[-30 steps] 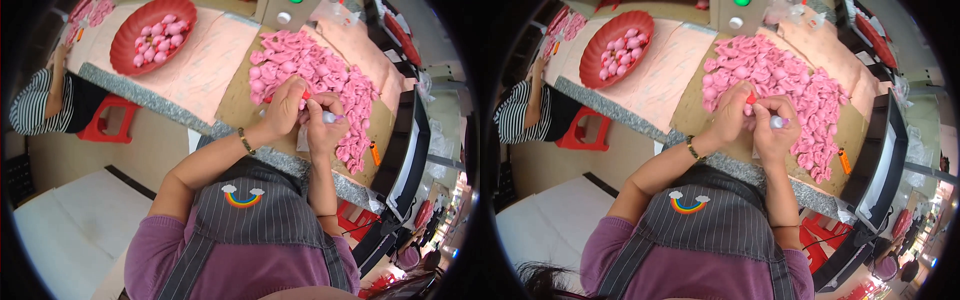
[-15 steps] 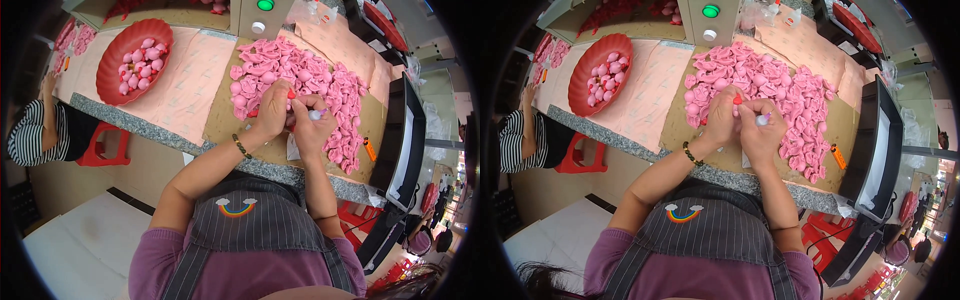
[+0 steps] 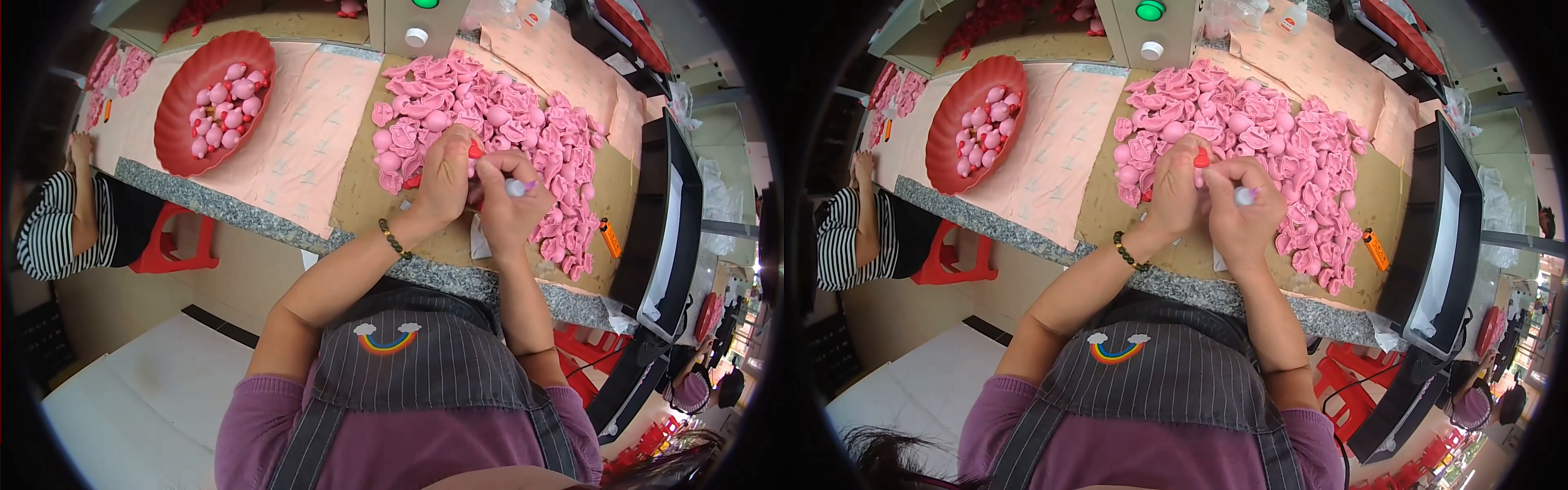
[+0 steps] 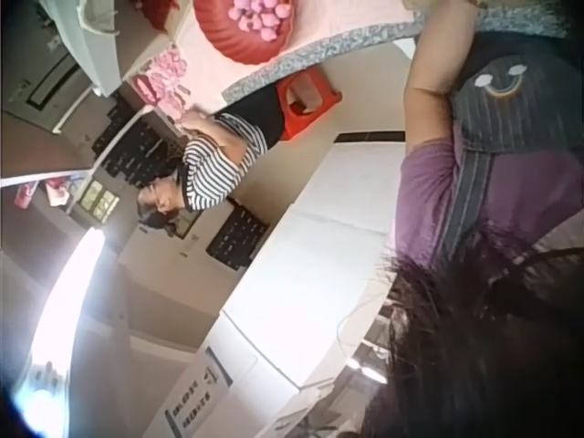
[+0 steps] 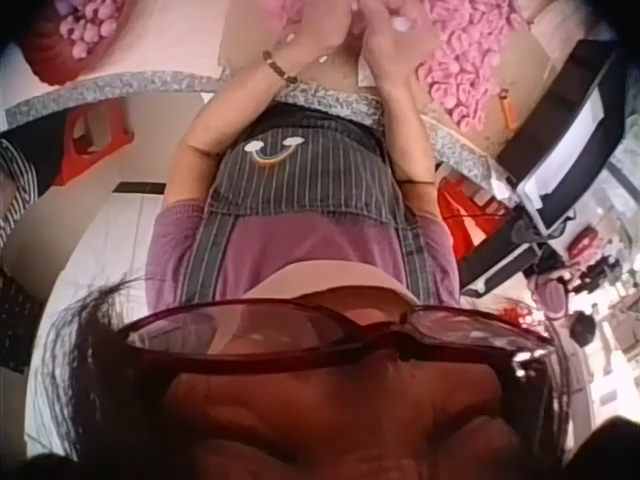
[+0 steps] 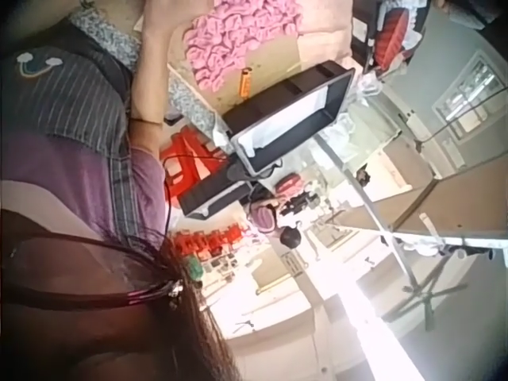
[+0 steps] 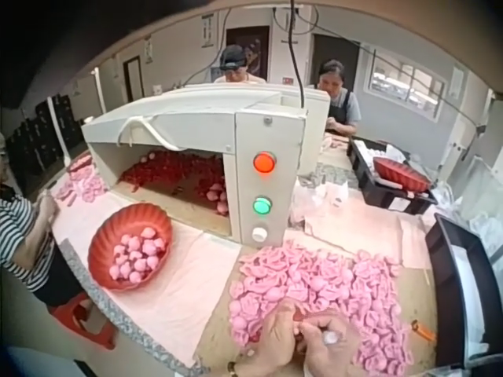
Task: Assembling small pink plastic toy components using a glue applicator.
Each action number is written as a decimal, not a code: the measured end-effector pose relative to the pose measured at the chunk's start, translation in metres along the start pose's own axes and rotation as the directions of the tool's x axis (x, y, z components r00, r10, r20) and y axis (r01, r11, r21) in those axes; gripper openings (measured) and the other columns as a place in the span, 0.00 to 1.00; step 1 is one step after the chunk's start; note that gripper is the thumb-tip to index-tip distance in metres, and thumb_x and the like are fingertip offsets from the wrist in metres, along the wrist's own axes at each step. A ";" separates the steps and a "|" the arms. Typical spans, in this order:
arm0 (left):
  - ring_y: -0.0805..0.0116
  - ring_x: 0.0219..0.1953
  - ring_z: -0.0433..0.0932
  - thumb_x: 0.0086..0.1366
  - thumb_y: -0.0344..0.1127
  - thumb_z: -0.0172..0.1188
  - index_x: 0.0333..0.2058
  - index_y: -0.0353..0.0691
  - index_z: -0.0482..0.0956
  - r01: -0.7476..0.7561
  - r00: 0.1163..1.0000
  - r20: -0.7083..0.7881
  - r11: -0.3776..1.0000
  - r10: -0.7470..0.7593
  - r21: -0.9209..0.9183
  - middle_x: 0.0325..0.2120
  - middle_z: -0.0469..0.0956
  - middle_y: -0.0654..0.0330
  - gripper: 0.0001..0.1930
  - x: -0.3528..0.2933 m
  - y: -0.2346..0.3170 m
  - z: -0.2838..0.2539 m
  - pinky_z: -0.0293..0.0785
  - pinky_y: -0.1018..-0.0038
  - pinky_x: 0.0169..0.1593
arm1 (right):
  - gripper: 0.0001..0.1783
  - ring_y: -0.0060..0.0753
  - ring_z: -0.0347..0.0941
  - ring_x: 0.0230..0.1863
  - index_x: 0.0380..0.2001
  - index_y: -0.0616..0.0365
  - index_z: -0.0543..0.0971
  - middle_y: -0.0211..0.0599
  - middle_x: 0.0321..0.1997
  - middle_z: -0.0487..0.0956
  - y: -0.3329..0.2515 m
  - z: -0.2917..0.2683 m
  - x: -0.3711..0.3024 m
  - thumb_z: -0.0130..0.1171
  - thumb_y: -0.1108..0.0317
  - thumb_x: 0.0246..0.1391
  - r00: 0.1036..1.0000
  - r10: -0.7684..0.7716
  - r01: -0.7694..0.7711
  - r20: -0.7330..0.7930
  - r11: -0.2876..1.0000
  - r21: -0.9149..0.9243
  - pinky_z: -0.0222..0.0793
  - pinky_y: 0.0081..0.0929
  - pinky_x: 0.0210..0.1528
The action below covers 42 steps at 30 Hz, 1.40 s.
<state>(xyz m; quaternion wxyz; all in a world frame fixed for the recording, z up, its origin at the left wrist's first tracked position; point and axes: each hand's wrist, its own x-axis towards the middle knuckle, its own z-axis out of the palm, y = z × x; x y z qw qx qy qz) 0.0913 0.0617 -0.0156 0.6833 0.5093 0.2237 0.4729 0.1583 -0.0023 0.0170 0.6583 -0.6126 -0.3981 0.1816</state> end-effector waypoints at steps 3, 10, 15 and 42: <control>0.78 0.24 0.59 0.69 0.40 0.33 0.26 0.38 0.64 0.049 0.999 0.018 0.999 -0.049 0.022 0.20 0.62 0.65 0.16 0.000 -0.003 -0.001 0.60 0.78 0.29 | 0.02 0.15 0.66 0.14 0.24 0.65 0.75 0.31 0.20 0.74 0.007 0.001 0.006 0.57 0.80 0.48 0.947 -0.319 0.321 0.042 0.936 -0.141 0.60 0.12 0.15; 0.78 0.24 0.60 0.69 0.41 0.34 0.26 0.38 0.65 0.077 0.995 0.052 0.994 -0.081 0.074 0.21 0.62 0.65 0.16 -0.006 0.005 -0.001 0.60 0.78 0.29 | 0.03 0.15 0.67 0.15 0.24 0.66 0.75 0.36 0.26 0.75 -0.007 0.003 0.001 0.55 0.80 0.49 0.964 0.259 -0.245 -0.062 0.954 0.174 0.62 0.13 0.15; 0.79 0.24 0.60 0.70 0.41 0.33 0.27 0.38 0.65 0.008 0.999 0.045 0.999 -0.006 -0.035 0.20 0.62 0.66 0.17 -0.001 -0.009 -0.003 0.60 0.79 0.29 | 0.02 0.15 0.67 0.15 0.24 0.66 0.75 0.37 0.27 0.75 0.007 -0.003 0.000 0.56 0.81 0.49 0.996 -0.087 0.084 0.029 0.993 0.089 0.62 0.13 0.15; 0.84 0.20 0.57 0.69 0.43 0.34 0.28 0.39 0.65 0.030 0.999 0.022 0.999 -0.031 0.034 0.17 0.60 0.70 0.17 -0.004 0.001 0.003 0.56 0.85 0.23 | 0.02 0.17 0.69 0.16 0.25 0.65 0.74 0.36 0.23 0.76 0.002 -0.001 0.007 0.55 0.79 0.50 0.999 0.033 -0.033 -0.013 0.999 0.017 0.64 0.15 0.15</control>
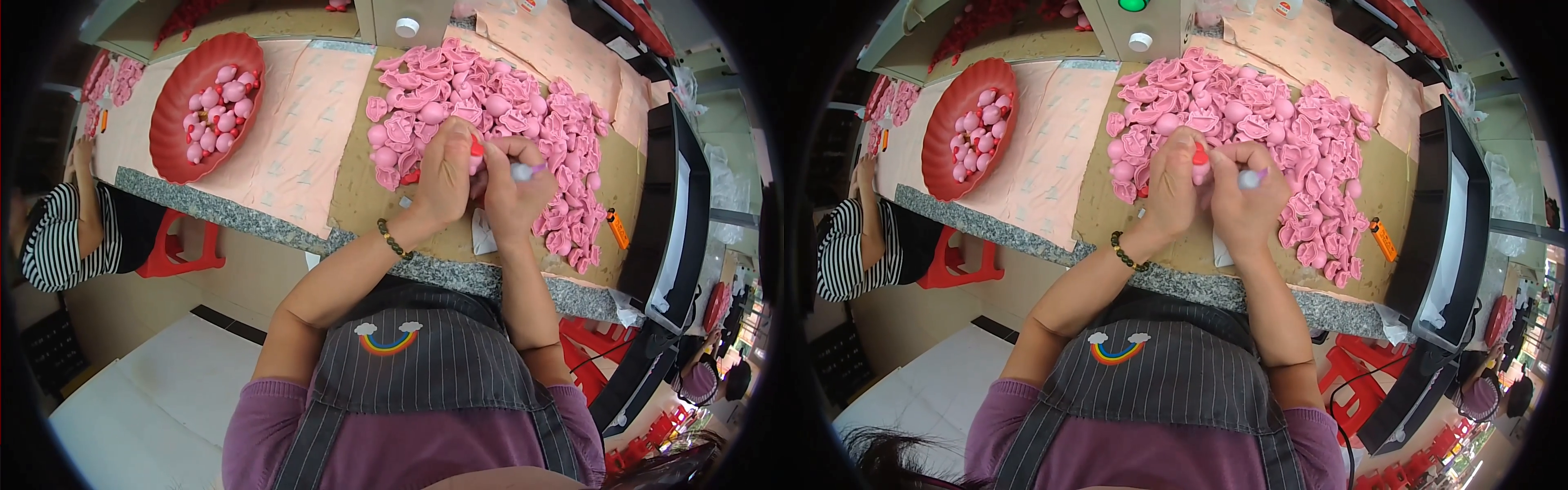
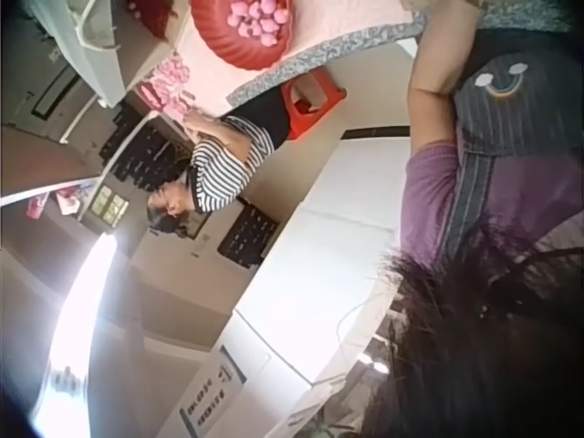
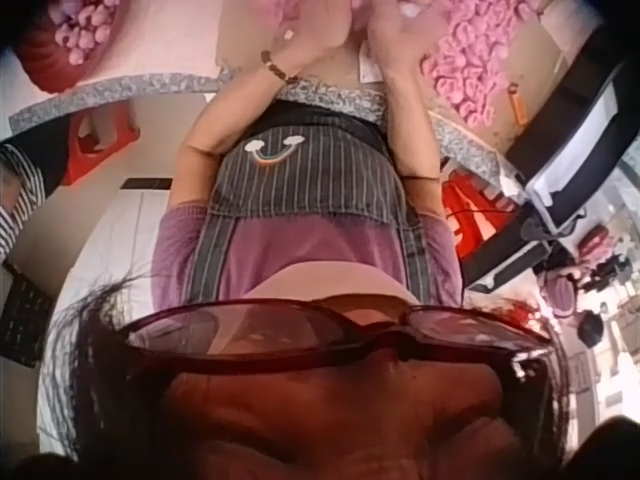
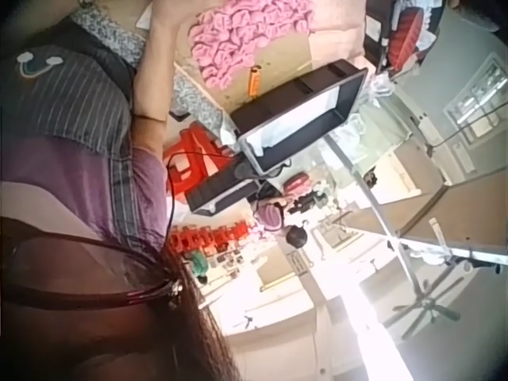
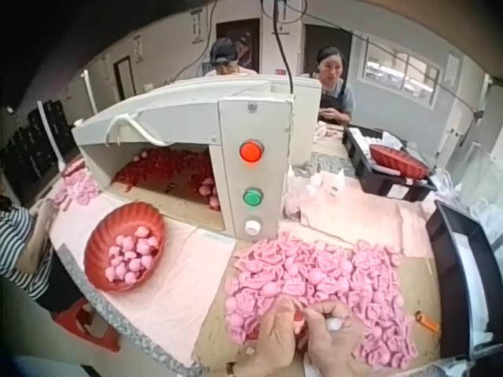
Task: Assembling small pink plastic toy components using a glue applicator.
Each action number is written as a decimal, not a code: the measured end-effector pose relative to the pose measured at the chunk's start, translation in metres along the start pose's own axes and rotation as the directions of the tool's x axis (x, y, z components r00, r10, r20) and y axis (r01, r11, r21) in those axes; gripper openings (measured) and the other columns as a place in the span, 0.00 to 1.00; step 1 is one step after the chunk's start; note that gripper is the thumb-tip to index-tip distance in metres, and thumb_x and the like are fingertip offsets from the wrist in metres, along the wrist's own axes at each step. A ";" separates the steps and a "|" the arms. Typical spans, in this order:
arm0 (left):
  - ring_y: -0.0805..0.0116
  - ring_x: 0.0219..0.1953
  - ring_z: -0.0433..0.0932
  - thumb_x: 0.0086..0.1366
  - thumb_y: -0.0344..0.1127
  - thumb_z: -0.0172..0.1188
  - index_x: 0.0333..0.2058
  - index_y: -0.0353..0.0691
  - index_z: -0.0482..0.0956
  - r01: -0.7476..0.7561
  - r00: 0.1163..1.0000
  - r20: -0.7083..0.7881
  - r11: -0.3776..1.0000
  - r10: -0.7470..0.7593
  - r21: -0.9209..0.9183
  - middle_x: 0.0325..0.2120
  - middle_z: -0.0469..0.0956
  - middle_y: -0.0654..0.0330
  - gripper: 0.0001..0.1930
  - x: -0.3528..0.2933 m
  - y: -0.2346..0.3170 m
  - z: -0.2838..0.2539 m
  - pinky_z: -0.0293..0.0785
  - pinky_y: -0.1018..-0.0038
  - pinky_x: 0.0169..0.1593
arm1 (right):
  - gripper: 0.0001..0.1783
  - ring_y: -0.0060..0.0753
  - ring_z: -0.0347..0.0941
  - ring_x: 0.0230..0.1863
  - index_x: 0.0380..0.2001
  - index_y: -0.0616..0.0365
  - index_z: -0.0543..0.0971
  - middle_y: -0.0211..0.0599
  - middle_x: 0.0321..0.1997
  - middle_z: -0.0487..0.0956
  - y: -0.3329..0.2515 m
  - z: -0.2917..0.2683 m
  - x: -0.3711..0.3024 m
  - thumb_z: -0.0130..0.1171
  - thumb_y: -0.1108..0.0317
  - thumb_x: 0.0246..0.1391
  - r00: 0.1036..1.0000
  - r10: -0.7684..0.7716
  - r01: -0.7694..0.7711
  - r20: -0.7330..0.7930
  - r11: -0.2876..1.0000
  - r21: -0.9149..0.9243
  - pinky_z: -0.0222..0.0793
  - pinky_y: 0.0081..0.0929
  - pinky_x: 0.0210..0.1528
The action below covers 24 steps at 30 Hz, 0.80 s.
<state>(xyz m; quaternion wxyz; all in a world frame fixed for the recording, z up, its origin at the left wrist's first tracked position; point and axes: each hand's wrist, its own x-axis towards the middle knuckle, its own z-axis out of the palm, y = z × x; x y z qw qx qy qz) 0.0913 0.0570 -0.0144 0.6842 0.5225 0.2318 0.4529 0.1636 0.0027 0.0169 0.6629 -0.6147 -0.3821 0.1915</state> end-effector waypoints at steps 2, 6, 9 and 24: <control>0.84 0.20 0.57 0.69 0.44 0.34 0.28 0.39 0.65 0.027 0.999 -0.022 1.000 -0.027 -0.006 0.17 0.60 0.70 0.17 0.000 0.002 0.001 0.56 0.85 0.23 | 0.02 0.18 0.69 0.15 0.25 0.66 0.74 0.38 0.23 0.76 -0.002 0.000 0.001 0.55 0.79 0.50 0.979 0.204 -0.201 -0.017 0.972 0.124 0.63 0.16 0.14; 0.84 0.20 0.57 0.69 0.44 0.33 0.28 0.39 0.65 0.294 0.955 0.098 0.852 -0.280 -0.433 0.18 0.61 0.69 0.18 0.002 0.013 0.003 0.56 0.85 0.23 | 0.02 0.18 0.69 0.15 0.25 0.66 0.74 0.37 0.22 0.75 0.000 -0.003 0.001 0.55 0.79 0.50 0.983 0.180 -0.182 0.043 0.904 0.386 0.63 0.16 0.14; 0.83 0.21 0.58 0.69 0.44 0.33 0.28 0.39 0.66 0.076 0.996 -0.037 0.993 -0.080 -0.093 0.18 0.62 0.69 0.17 0.003 -0.002 -0.002 0.57 0.85 0.23 | 0.02 0.19 0.69 0.15 0.25 0.66 0.74 0.37 0.22 0.75 0.001 0.000 -0.002 0.55 0.79 0.49 0.998 -0.008 -0.007 0.068 0.976 0.220 0.64 0.16 0.14; 0.80 0.24 0.61 0.71 0.44 0.34 0.30 0.38 0.64 0.049 0.999 -0.026 0.995 -0.047 0.084 0.21 0.63 0.65 0.17 0.000 0.001 0.000 0.62 0.79 0.27 | 0.02 0.17 0.67 0.15 0.24 0.67 0.75 0.36 0.21 0.74 0.008 -0.003 -0.003 0.57 0.80 0.48 0.995 -0.090 0.085 0.045 0.991 0.102 0.62 0.14 0.15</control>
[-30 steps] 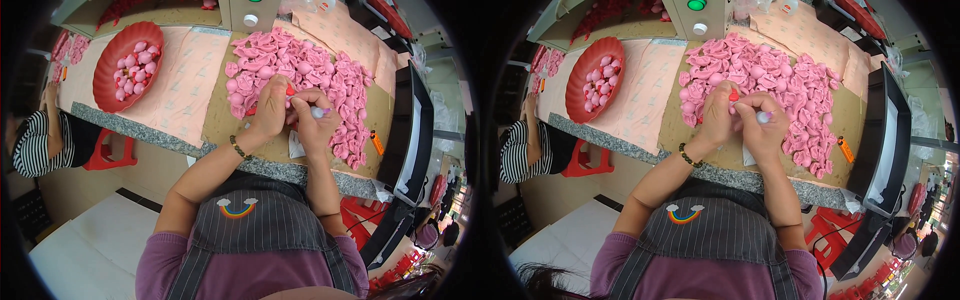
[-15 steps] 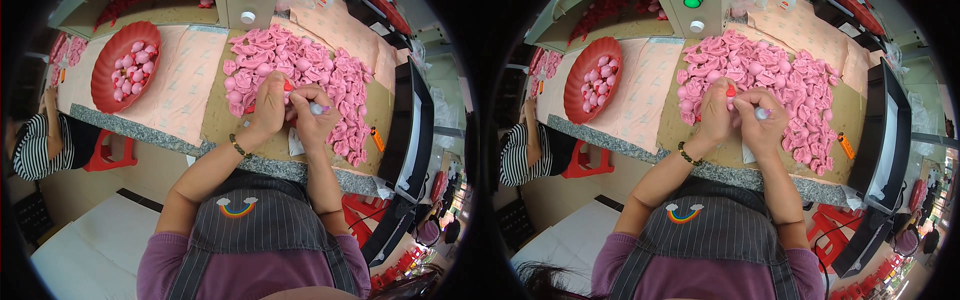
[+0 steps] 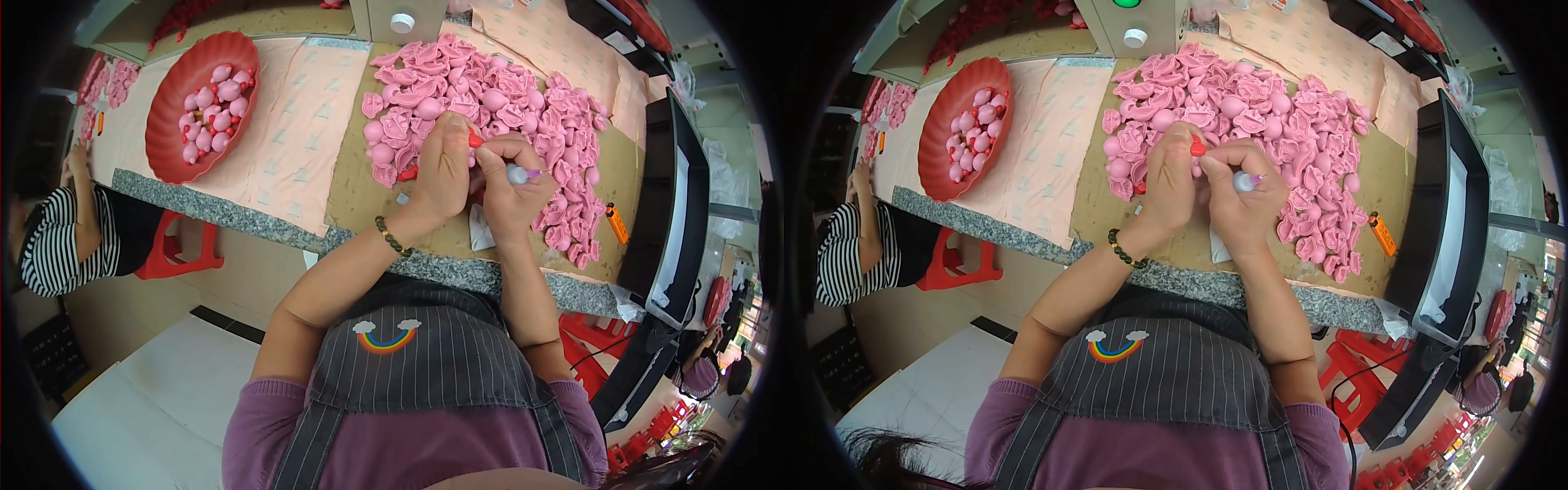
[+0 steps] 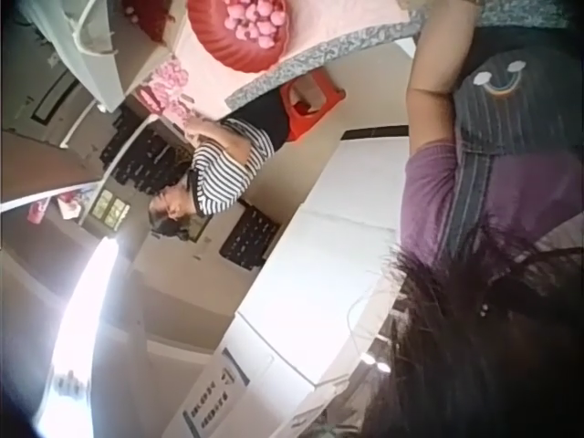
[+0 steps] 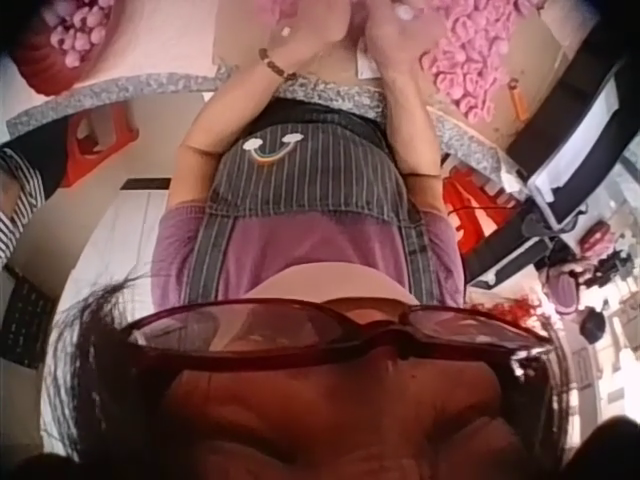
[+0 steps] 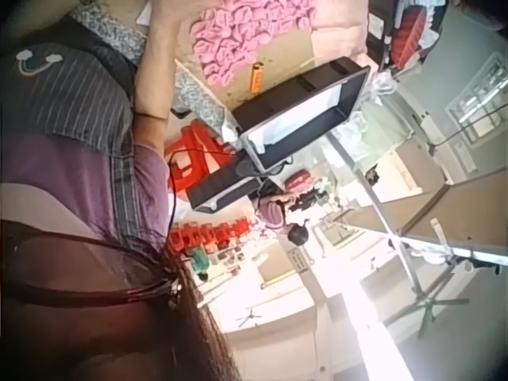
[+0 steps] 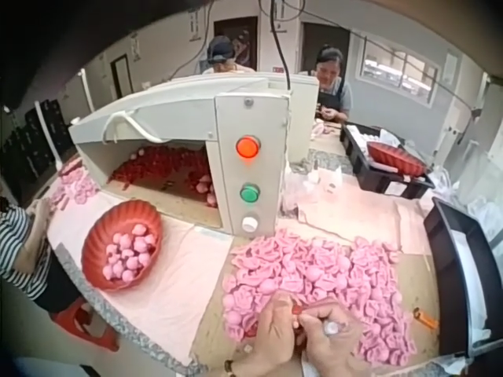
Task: Assembling small pink plastic toy components using a glue applicator.
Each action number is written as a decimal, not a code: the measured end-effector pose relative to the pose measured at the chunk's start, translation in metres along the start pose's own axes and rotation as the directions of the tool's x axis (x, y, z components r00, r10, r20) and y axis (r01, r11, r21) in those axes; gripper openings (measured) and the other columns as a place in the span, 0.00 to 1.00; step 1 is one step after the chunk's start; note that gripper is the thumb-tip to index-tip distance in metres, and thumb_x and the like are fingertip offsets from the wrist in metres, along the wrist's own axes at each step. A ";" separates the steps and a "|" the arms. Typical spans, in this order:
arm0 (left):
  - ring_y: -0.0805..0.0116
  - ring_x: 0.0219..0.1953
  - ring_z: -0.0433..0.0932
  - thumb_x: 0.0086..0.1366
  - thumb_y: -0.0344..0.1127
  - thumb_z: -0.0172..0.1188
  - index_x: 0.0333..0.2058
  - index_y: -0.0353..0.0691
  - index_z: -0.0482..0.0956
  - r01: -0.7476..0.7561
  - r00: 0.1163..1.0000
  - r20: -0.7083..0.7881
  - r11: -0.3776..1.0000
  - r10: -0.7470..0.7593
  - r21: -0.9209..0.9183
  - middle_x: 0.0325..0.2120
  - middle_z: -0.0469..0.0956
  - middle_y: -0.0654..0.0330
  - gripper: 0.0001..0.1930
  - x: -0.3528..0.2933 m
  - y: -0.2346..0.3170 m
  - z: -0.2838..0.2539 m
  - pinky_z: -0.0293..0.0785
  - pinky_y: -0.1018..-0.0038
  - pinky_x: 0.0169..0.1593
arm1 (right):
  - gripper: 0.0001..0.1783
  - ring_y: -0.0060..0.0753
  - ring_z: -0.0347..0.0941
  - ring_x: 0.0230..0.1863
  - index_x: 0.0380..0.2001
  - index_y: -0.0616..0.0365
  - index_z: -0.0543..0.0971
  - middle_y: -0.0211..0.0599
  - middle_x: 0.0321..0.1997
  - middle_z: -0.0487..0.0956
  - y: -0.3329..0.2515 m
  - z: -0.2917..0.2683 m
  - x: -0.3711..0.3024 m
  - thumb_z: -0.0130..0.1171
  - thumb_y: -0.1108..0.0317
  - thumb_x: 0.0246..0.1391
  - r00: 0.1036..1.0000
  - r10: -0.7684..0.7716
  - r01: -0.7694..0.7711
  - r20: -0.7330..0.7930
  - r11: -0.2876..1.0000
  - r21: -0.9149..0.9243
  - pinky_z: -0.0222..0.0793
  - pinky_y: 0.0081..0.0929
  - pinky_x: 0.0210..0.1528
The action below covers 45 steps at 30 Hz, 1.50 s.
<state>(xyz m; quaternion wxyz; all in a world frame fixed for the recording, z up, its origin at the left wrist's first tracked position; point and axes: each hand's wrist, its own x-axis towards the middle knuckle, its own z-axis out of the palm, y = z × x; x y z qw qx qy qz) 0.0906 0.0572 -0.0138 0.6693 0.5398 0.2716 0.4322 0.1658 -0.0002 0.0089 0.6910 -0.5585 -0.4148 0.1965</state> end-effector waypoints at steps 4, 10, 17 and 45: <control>0.79 0.24 0.60 0.71 0.43 0.34 0.30 0.38 0.64 -0.091 0.995 -0.022 0.994 0.092 0.068 0.21 0.63 0.65 0.17 -0.003 0.005 0.003 0.62 0.79 0.27 | 0.02 0.17 0.67 0.16 0.24 0.67 0.75 0.36 0.22 0.74 -0.007 0.004 -0.001 0.57 0.80 0.47 0.994 0.052 -0.051 -0.091 0.999 0.018 0.61 0.14 0.16; 0.79 0.24 0.59 0.71 0.42 0.35 0.30 0.38 0.64 0.031 0.998 0.053 0.989 -0.024 -0.145 0.20 0.62 0.66 0.16 -0.004 0.002 0.002 0.62 0.79 0.29 | 0.02 0.18 0.67 0.16 0.24 0.68 0.75 0.36 0.24 0.75 -0.006 -0.001 -0.001 0.57 0.79 0.48 0.956 0.282 -0.258 -0.083 0.940 0.223 0.62 0.14 0.16; 0.79 0.18 0.60 0.70 0.43 0.34 0.31 0.40 0.63 -0.096 0.995 0.033 0.995 0.096 0.012 0.19 0.62 0.66 0.15 0.001 0.003 0.005 0.58 0.81 0.18 | 0.02 0.16 0.69 0.16 0.25 0.66 0.75 0.35 0.20 0.76 -0.007 0.000 0.001 0.55 0.80 0.49 0.984 0.156 -0.146 -0.088 0.983 0.108 0.64 0.13 0.17; 0.82 0.14 0.55 0.68 0.48 0.39 0.29 0.44 0.66 0.421 0.904 0.382 0.559 -0.193 -0.714 0.18 0.61 0.68 0.16 0.013 0.010 -0.017 0.50 0.86 0.14 | 0.08 0.19 0.69 0.27 0.32 0.64 0.77 0.33 0.29 0.75 -0.004 0.000 -0.001 0.57 0.82 0.45 1.000 0.000 0.001 -0.020 0.999 0.032 0.63 0.15 0.28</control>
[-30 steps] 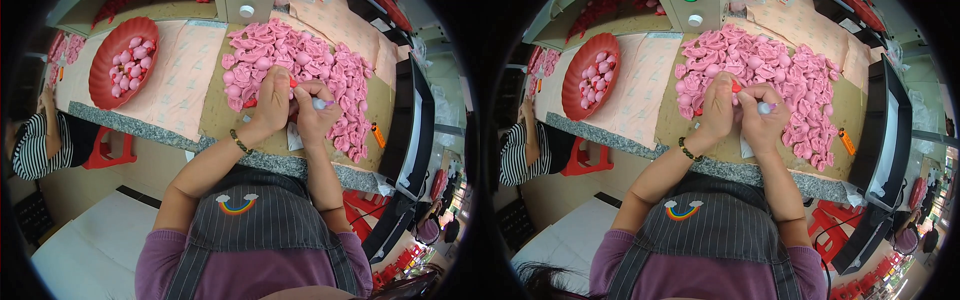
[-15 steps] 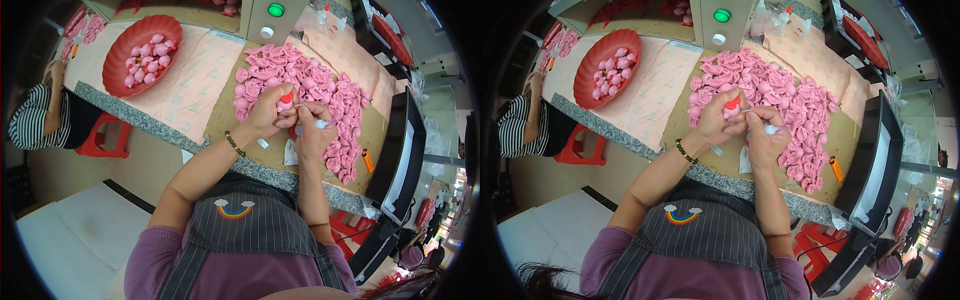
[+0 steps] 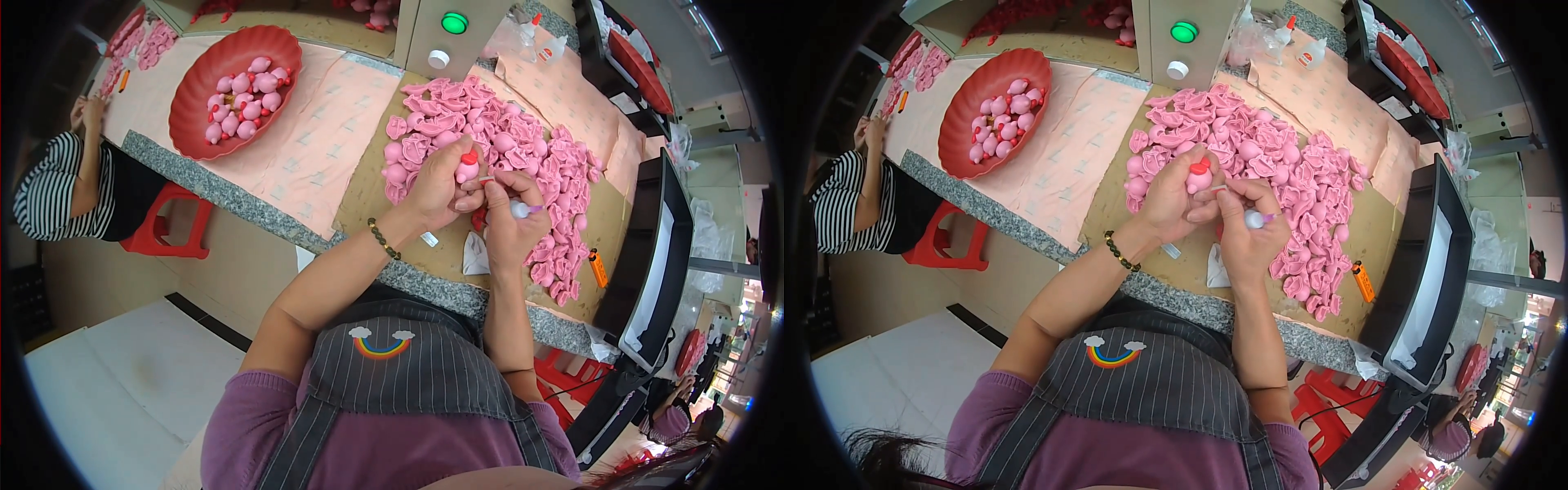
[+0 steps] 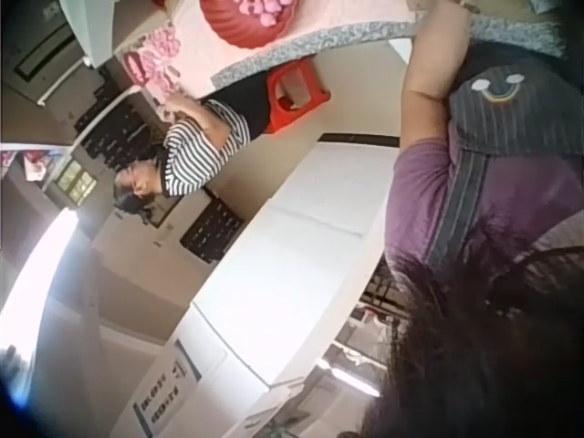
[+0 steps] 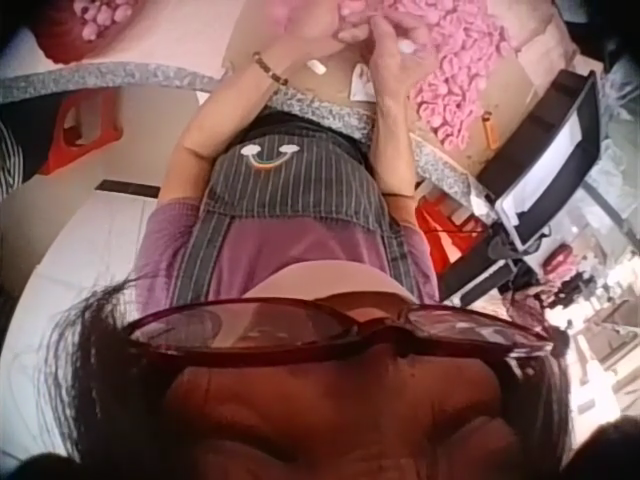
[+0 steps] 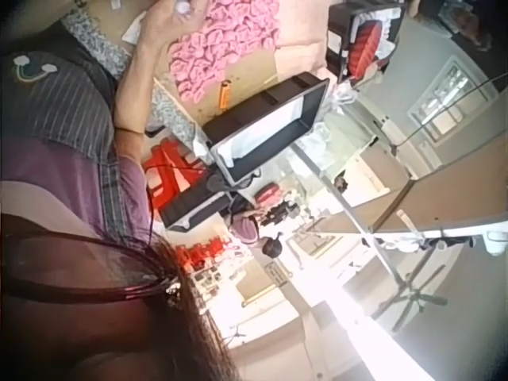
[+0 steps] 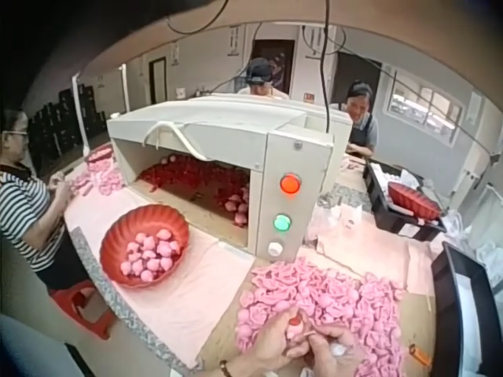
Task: Assembling small pink plastic toy components using a glue applicator.
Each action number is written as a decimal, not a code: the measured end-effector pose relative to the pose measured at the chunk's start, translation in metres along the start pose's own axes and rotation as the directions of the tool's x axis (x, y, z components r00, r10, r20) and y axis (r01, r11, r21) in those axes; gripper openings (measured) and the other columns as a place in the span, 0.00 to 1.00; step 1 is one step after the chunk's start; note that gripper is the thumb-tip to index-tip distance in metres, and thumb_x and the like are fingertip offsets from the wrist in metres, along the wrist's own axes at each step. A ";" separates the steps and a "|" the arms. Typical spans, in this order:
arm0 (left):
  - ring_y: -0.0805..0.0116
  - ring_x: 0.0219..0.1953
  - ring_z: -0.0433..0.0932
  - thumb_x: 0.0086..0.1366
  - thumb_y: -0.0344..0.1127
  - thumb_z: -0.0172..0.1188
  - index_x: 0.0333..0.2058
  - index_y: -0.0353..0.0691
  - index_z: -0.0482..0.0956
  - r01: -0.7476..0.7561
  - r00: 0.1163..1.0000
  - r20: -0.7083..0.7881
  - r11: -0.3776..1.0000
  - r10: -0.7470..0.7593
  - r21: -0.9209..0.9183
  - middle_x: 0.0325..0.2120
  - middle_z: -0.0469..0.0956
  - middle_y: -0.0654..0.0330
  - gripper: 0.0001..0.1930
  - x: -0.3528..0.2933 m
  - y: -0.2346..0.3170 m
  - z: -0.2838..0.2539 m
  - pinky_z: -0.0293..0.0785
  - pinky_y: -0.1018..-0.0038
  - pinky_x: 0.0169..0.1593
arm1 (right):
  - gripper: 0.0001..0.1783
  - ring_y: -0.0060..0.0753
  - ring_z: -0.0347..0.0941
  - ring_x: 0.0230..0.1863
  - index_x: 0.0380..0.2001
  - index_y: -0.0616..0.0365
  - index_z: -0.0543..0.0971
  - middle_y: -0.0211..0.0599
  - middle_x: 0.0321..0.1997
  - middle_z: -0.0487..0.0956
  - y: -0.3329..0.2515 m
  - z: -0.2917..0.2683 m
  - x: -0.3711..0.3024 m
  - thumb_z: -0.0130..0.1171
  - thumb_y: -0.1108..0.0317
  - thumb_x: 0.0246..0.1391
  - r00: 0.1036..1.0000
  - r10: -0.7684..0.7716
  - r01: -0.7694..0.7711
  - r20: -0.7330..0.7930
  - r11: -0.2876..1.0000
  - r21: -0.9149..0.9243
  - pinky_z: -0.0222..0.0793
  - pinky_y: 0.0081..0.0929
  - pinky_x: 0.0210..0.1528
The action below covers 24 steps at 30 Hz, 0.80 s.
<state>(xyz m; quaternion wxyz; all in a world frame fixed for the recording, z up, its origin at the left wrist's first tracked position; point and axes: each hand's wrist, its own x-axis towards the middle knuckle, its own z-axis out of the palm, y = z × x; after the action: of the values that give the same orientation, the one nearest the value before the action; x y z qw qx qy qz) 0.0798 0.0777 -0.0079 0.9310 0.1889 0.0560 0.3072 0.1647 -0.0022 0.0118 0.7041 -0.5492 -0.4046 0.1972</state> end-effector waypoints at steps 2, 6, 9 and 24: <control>0.81 0.14 0.54 0.68 0.49 0.38 0.29 0.44 0.66 0.002 0.996 -0.091 1.000 0.001 0.031 0.17 0.61 0.68 0.17 0.000 0.001 0.007 0.50 0.85 0.14 | 0.12 0.21 0.69 0.26 0.35 0.64 0.77 0.34 0.28 0.75 -0.002 -0.001 0.004 0.57 0.84 0.44 0.988 -0.147 0.154 0.053 0.973 -0.172 0.63 0.17 0.27; 0.80 0.13 0.54 0.68 0.55 0.34 0.29 0.45 0.66 -0.039 0.989 -0.134 0.976 0.069 0.212 0.15 0.60 0.68 0.21 -0.003 -0.003 0.006 0.49 0.84 0.14 | 0.23 0.24 0.71 0.23 0.43 0.57 0.78 0.34 0.23 0.71 -0.001 -0.011 0.008 0.54 0.86 0.42 0.842 -0.361 0.530 0.401 0.692 -0.490 0.66 0.19 0.25; 0.79 0.13 0.55 0.67 0.58 0.33 0.30 0.44 0.66 -0.044 0.989 -0.133 0.978 0.071 0.202 0.15 0.62 0.67 0.24 -0.004 -0.001 0.005 0.49 0.83 0.13 | 0.34 0.31 0.66 0.21 0.41 0.47 0.80 0.32 0.20 0.65 -0.010 -0.009 0.009 0.54 0.83 0.21 0.818 -0.354 0.574 0.454 0.547 -0.609 0.61 0.26 0.21; 0.72 0.25 0.66 0.69 0.47 0.38 0.41 0.41 0.66 -0.131 0.987 0.091 0.991 0.130 -0.001 0.33 0.72 0.56 0.16 0.002 0.007 -0.007 0.63 0.78 0.29 | 0.18 0.25 0.69 0.23 0.39 0.63 0.78 0.36 0.24 0.72 -0.007 -0.010 0.010 0.59 0.85 0.41 0.864 -0.430 0.502 0.262 0.703 -0.503 0.64 0.20 0.25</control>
<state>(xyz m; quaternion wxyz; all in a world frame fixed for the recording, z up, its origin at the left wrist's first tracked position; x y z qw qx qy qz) 0.0759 0.0864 -0.0112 0.9100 0.2082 0.0017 0.3585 0.1776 -0.0032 0.0212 0.5133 -0.5954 -0.6129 -0.0798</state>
